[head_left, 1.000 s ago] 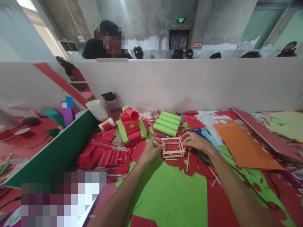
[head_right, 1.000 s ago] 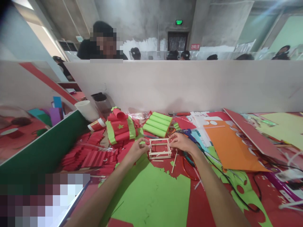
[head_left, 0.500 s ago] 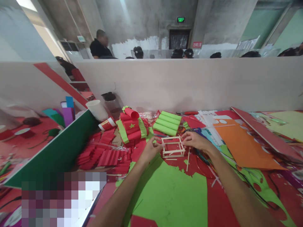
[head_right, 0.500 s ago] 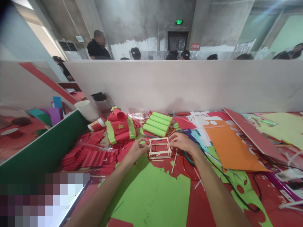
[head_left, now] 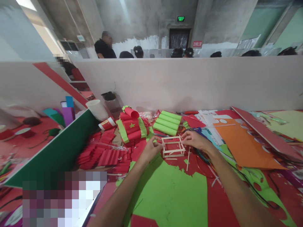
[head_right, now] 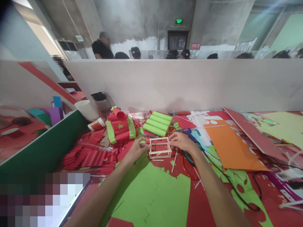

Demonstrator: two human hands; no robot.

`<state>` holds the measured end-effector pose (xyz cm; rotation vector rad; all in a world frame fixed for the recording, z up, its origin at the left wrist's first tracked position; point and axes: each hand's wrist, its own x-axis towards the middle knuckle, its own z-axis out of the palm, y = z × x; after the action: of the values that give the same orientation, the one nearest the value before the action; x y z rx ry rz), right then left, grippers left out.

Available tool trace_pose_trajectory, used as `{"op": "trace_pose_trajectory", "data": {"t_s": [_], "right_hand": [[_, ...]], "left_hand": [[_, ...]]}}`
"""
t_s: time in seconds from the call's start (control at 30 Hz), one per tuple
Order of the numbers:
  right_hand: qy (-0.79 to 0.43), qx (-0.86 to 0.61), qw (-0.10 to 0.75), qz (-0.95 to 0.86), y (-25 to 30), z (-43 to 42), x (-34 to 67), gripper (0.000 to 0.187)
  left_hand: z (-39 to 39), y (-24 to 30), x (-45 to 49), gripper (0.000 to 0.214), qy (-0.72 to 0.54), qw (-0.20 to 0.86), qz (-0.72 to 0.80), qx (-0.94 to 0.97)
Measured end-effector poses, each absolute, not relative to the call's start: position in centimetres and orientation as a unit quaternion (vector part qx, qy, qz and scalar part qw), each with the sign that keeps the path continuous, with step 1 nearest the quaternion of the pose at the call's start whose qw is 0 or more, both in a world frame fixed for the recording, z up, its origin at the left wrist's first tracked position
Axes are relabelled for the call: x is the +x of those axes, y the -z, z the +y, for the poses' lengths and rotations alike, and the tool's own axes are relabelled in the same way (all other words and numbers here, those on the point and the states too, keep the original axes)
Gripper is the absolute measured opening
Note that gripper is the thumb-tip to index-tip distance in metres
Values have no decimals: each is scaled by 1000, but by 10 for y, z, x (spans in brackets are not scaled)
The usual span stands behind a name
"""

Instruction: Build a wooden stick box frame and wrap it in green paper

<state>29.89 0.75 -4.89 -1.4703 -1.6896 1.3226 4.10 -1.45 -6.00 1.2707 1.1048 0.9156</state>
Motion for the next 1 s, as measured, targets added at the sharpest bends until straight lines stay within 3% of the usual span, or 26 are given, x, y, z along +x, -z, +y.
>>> {"op": "trace_pose_trajectory", "data": {"t_s": [0.5, 0.83, 1.0], "right_hand": [[-474, -532, 256, -653, 48, 6, 298, 29], [-470, -524, 258, -662, 43, 3, 296, 26], [-474, -523, 257, -660, 44, 4, 297, 28]], "left_hand": [[-15, 57, 43, 29, -392, 567, 471, 551], [-17, 55, 44, 43, -398, 562, 471, 551], [-16, 53, 47, 40, -405, 559, 472, 548]]}}
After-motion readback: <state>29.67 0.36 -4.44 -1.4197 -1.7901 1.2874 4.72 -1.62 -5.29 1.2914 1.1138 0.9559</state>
